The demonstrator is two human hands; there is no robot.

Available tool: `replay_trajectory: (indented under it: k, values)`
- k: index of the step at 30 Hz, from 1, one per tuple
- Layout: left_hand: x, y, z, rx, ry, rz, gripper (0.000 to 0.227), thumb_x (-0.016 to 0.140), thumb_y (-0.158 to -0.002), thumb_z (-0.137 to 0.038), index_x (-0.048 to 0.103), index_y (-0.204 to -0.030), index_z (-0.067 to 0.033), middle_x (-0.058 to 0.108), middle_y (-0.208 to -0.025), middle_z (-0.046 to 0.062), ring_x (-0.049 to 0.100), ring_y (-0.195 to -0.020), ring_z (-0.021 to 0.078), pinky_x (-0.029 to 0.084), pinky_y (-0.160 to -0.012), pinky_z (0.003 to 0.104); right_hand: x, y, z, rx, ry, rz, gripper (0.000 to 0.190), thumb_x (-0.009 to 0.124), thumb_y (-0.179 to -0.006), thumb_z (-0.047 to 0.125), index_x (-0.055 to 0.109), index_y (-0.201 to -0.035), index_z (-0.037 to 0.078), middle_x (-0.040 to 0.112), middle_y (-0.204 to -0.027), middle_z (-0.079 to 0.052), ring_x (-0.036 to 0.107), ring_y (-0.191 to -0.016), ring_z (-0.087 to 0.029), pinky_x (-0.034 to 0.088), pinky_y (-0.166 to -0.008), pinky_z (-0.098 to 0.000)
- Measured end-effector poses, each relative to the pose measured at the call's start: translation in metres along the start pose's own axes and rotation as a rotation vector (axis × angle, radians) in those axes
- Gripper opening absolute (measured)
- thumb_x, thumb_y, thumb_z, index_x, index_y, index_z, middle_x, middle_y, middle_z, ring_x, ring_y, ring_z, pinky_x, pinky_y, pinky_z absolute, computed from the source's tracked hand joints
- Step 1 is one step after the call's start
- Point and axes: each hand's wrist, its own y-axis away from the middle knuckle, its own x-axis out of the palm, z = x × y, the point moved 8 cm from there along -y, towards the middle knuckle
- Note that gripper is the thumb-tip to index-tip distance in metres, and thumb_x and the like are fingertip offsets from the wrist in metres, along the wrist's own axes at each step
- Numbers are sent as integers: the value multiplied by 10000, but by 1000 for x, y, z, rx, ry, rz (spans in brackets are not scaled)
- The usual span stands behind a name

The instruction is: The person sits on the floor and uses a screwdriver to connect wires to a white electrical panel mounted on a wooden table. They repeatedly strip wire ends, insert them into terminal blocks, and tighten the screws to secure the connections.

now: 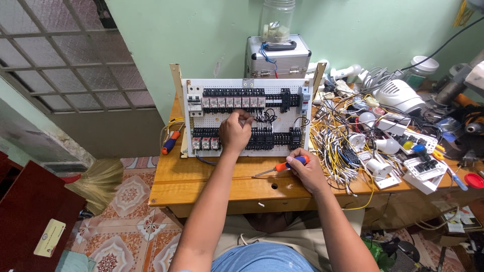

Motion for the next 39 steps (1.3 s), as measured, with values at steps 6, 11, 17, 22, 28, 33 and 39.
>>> replay_trajectory:
  k: [6, 11, 17, 22, 28, 33, 39]
  values:
    - [-2, 4, -1, 96, 28, -88, 115, 741, -848, -195, 665, -931, -220, 789, -825, -17, 725, -657, 279, 551, -641, 417, 0, -2, -2, -7, -3, -2, 170, 765, -905, 158, 667, -889, 20, 472, -456, -53, 469, -431, -94, 374, -407, -181]
    - [-5, 6, -4, 147, -6, -153, 139, 737, -808, -201, 656, -920, -221, 780, -799, -4, 718, -647, 299, 551, -628, 442, -1, -1, 0, -4, 3, -6, 176, 778, -893, 157, 672, -884, 17, 475, -454, -60, 475, -428, -105, 377, -401, -191]
    - [-3, 7, -3, 242, -88, -203, 139, 737, -804, -220, 679, -930, -227, 767, -772, 3, 720, -655, 320, 557, -617, 447, 0, 1, 12, -16, 73, -15, 178, 797, -875, 174, 689, -866, 33, 496, -454, -60, 474, -430, -106, 385, -406, -202]
    - [-9, 15, -14, 346, -53, -193, 125, 735, -825, -158, 721, -944, -195, 763, -748, 31, 714, -626, 323, 557, -587, 435, -6, -3, 1, -25, 109, -35, 179, 802, -864, 188, 704, -879, 39, 531, -477, -59, 514, -460, -105, 409, -443, -205]
    - [-25, 38, -66, 401, 137, -317, 114, 682, -929, -81, 741, -1013, -132, 752, -744, 55, 655, -557, 220, 537, -551, 313, -10, -2, 0, -57, 416, -162, 301, 862, -824, 354, 713, -977, 142, 660, -698, -138, 636, -634, -248, 512, -586, -343]
    - [26, 54, -172, 650, 267, 113, 89, 783, -866, -178, 760, -951, -188, 738, -729, -1, 703, -650, 245, 576, -616, 338, 2, 0, 14, -128, 581, -109, 208, 756, -858, 273, 648, -945, 117, 644, -629, -174, 683, -625, -333, 520, -575, -393]
    - [144, 73, -221, 603, -41, 723, 229, 687, -920, -190, 728, -1102, -57, 750, -973, 170, 745, -971, 351, 594, -836, 461, -7, -13, -32, -172, 549, -74, 82, 722, -805, 141, 662, -796, 86, 631, -582, -147, 635, -547, -306, 498, -547, -370]
